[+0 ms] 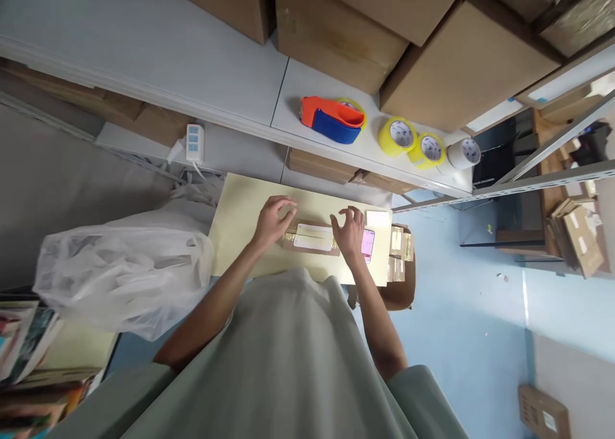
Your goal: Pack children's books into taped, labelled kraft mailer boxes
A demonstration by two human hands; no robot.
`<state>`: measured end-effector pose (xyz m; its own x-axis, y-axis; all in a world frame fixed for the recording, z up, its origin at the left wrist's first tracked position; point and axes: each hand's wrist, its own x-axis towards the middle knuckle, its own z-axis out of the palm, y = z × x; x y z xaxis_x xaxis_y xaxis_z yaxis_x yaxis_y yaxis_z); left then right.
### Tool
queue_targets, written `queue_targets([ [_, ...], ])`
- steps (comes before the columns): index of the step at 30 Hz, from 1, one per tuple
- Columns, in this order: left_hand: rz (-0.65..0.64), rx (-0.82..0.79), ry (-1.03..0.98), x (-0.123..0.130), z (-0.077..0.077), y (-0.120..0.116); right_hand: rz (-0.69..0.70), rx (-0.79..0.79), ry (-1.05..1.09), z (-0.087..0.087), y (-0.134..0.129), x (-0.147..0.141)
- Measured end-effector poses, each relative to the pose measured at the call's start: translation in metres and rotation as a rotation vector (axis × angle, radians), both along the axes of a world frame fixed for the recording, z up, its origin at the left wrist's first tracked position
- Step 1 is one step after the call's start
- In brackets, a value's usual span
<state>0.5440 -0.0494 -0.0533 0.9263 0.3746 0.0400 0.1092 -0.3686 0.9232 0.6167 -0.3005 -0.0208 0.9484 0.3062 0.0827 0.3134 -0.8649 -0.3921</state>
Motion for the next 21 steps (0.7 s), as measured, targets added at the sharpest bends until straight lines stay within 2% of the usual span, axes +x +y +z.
queue_targets([
  [3, 0.018, 0.059, -0.179, 0.031, 0.044, 0.016, 0.103, 0.071, -0.255, 0.057, 0.038, 0.041],
  [5, 0.040, 0.083, -0.282, 0.050, 0.072, 0.026, 0.134, 0.069, -0.362, 0.089, 0.064, 0.071],
  [7, 0.074, 0.089, -0.359, 0.064, 0.096, 0.034, 0.169, 0.007, -0.392, 0.109, 0.086, 0.103],
  [10, 0.096, 0.074, -0.433, 0.074, 0.119, 0.043, 0.204, -0.134, -0.348, 0.116, 0.111, 0.145],
  [13, 0.104, 0.049, -0.471, 0.071, 0.125, 0.049, 0.218, -0.216, -0.295, 0.111, 0.126, 0.176],
  [16, 0.108, 0.018, -0.481, 0.061, 0.120, 0.053, 0.202, -0.264, -0.263, 0.110, 0.133, 0.191],
  [19, 0.106, -0.018, -0.470, 0.049, 0.111, 0.056, 0.169, -0.286, -0.259, 0.112, 0.133, 0.187],
  [21, 0.105, -0.050, -0.465, 0.041, 0.106, 0.058, 0.173, -0.273, -0.262, 0.113, 0.130, 0.172],
])
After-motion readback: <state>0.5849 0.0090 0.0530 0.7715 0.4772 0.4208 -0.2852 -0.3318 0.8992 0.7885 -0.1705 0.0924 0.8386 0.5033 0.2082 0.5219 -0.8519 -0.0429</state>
